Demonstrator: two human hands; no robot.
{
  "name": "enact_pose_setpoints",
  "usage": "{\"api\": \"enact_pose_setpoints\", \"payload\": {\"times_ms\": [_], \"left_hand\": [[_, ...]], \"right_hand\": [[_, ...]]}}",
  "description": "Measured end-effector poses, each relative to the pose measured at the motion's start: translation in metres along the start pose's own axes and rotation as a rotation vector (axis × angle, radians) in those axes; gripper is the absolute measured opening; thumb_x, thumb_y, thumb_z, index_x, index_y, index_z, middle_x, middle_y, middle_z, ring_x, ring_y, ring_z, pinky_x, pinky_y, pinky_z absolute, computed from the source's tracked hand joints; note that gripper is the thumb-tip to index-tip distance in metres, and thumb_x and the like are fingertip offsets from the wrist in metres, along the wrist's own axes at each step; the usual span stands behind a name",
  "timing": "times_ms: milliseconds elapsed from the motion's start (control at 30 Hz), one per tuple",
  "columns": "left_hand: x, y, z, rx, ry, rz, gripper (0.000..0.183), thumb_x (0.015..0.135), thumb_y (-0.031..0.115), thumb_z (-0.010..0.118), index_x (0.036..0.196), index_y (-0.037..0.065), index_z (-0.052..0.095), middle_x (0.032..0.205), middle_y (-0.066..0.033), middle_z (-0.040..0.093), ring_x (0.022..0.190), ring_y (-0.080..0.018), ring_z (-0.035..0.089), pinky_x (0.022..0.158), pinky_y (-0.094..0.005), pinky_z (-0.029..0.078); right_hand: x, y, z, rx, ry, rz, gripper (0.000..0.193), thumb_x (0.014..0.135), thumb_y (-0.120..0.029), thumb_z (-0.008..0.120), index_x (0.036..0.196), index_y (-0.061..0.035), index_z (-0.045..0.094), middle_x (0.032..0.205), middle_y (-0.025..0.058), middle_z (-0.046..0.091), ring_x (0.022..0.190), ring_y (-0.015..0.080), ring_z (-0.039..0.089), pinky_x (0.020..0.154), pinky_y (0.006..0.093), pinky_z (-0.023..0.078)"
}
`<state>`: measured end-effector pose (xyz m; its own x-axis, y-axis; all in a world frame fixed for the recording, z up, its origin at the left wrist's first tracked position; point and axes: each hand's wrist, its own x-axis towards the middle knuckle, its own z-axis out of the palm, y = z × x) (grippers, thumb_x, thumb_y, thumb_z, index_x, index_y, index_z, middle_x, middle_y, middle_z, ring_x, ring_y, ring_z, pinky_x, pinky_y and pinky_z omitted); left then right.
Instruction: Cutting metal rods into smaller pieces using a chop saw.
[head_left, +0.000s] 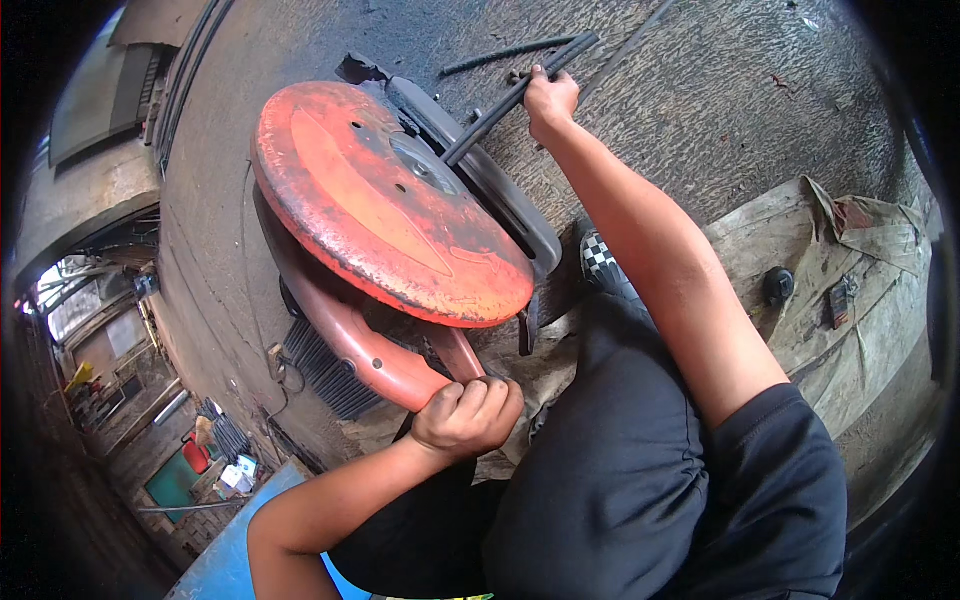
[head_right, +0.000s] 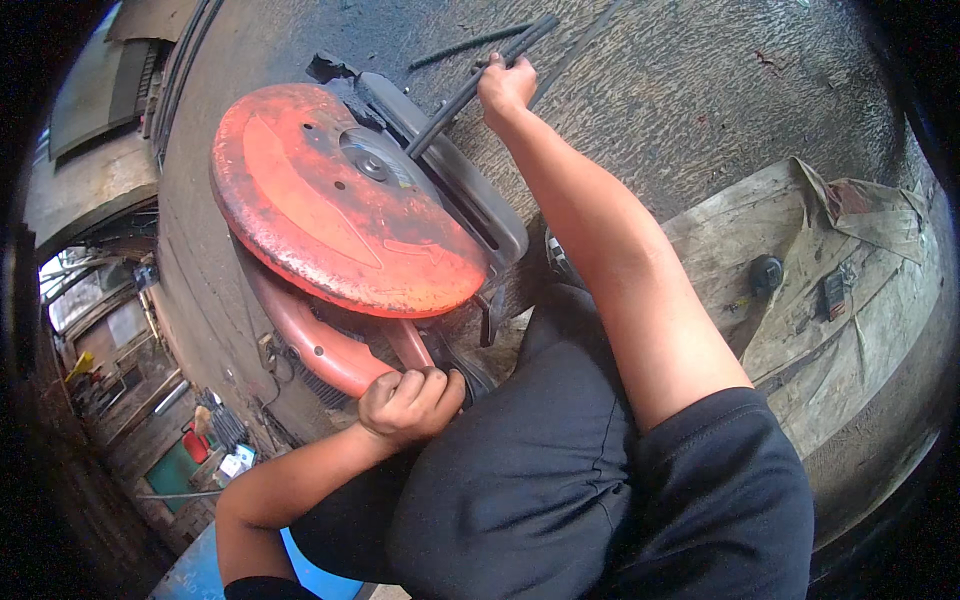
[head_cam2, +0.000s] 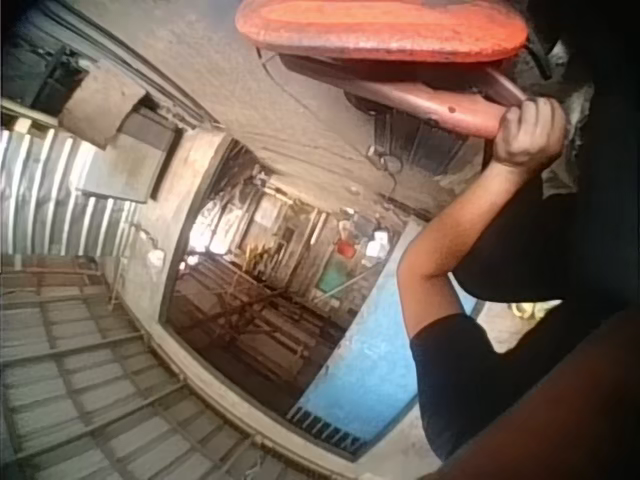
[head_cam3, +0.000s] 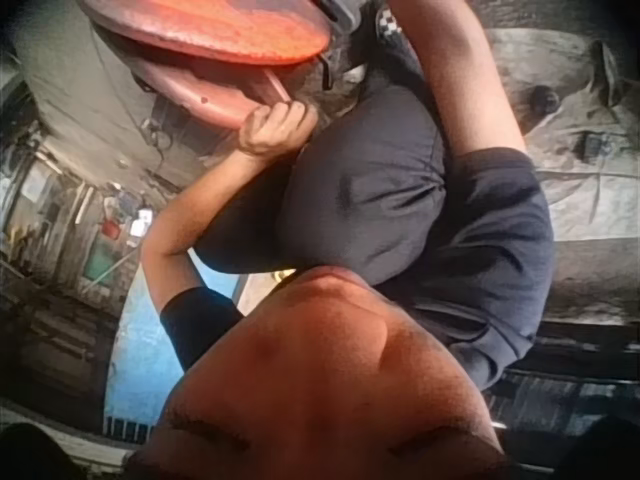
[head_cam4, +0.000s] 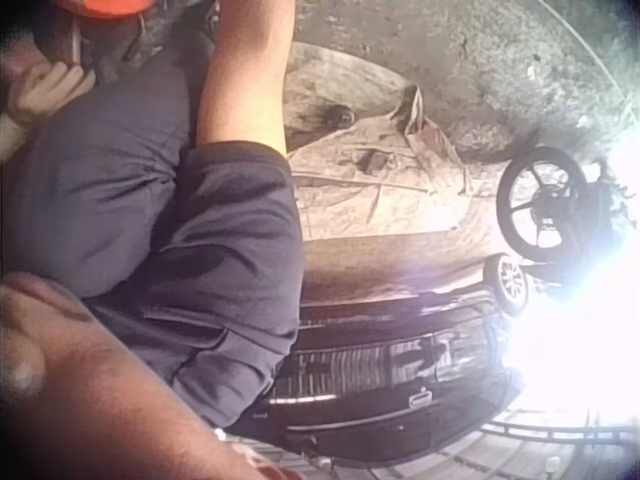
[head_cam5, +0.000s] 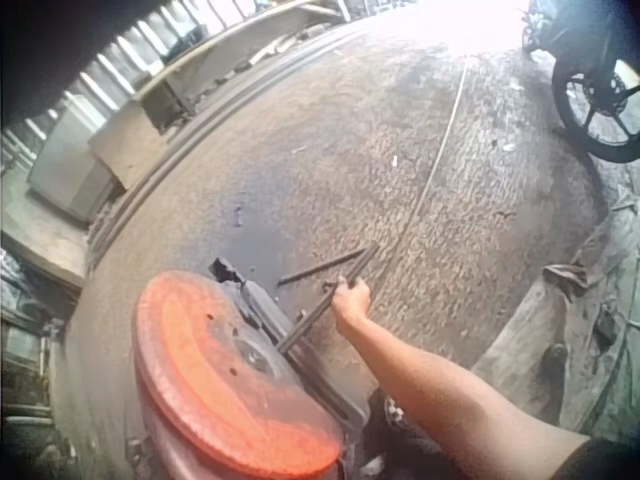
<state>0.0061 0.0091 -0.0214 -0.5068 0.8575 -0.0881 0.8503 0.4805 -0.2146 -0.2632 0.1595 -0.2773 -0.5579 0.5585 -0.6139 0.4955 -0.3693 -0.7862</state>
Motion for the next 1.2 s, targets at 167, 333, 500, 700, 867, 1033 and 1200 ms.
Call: {"api": "enact_pose_setpoints", "payload": {"times_ms": [167,333,500,700,867,1033,1200], "left_hand": [[0.000,-0.001,-0.001,0.023,-0.019,0.001,0.006,0.081,0.023,0.055,0.076,0.018,0.055,0.067,0.0076,0.043,0.059,-0.0050,0.043,0.061,-0.0240,0.029],[-0.002,0.000,0.001,0.012,-0.013,-0.009,0.006,0.079,0.024,0.056,0.079,0.019,0.058,0.065,0.0072,0.041,0.058,-0.0060,0.043,0.058,-0.0245,0.029],[-0.002,0.000,0.002,0.012,-0.009,-0.011,0.009,0.077,0.026,0.057,0.081,0.020,0.061,0.065,0.0068,0.040,0.056,-0.0071,0.043,0.056,-0.0249,0.029],[0.001,-0.001,-0.001,0.024,-0.022,0.001,0.006,0.082,0.023,0.054,0.079,0.018,0.057,0.067,0.0076,0.042,0.059,-0.0051,0.043,0.062,-0.0238,0.029],[0.001,-0.001,-0.003,0.026,-0.024,0.007,0.007,0.083,0.023,0.054,0.080,0.017,0.057,0.067,0.0076,0.043,0.059,-0.0051,0.043,0.062,-0.0237,0.030],[0.001,-0.002,-0.003,0.019,-0.026,0.002,0.007,0.083,0.023,0.054,0.081,0.017,0.058,0.067,0.0077,0.043,0.059,-0.0050,0.044,0.062,-0.0236,0.030],[0.000,-0.001,-0.002,0.020,-0.021,-0.001,0.007,0.083,0.023,0.054,0.081,0.017,0.058,0.067,0.0079,0.044,0.059,-0.0050,0.044,0.062,-0.0237,0.030]], "right_hand": [[-0.005,-0.001,0.001,-0.020,0.016,-0.033,0.028,0.089,-0.023,0.066,0.104,0.0019,0.064,0.100,0.0232,0.068,0.095,0.0372,0.065,0.086,0.0419,0.047],[-0.003,0.003,0.001,0.003,0.010,-0.055,0.029,0.089,-0.023,0.066,0.103,0.0030,0.064,0.100,0.0231,0.069,0.095,0.0375,0.065,0.086,0.0418,0.047],[0.001,0.007,0.003,-0.011,0.010,-0.041,0.029,0.089,-0.022,0.067,0.102,0.0038,0.065,0.100,0.0230,0.069,0.095,0.0369,0.065,0.085,0.0415,0.048],[0.002,0.010,0.006,0.063,0.002,-0.002,0.030,0.088,-0.021,0.068,0.102,0.0048,0.064,0.100,0.0238,0.068,0.094,0.0364,0.065,0.084,0.0410,0.048],[0.002,0.007,0.006,-0.011,0.034,-0.028,0.030,0.088,-0.022,0.068,0.102,0.0048,0.064,0.100,0.0240,0.068,0.094,0.0367,0.066,0.084,0.0416,0.048],[-0.003,0.003,0.004,-0.023,0.034,-0.019,0.028,0.088,-0.021,0.068,0.102,0.0033,0.065,0.100,0.0233,0.069,0.093,0.0364,0.066,0.084,0.0418,0.048],[-0.008,-0.002,0.002,-0.011,0.030,-0.007,0.027,0.088,-0.021,0.068,0.101,0.0025,0.066,0.099,0.0223,0.069,0.092,0.0357,0.066,0.083,0.0414,0.049]]}}
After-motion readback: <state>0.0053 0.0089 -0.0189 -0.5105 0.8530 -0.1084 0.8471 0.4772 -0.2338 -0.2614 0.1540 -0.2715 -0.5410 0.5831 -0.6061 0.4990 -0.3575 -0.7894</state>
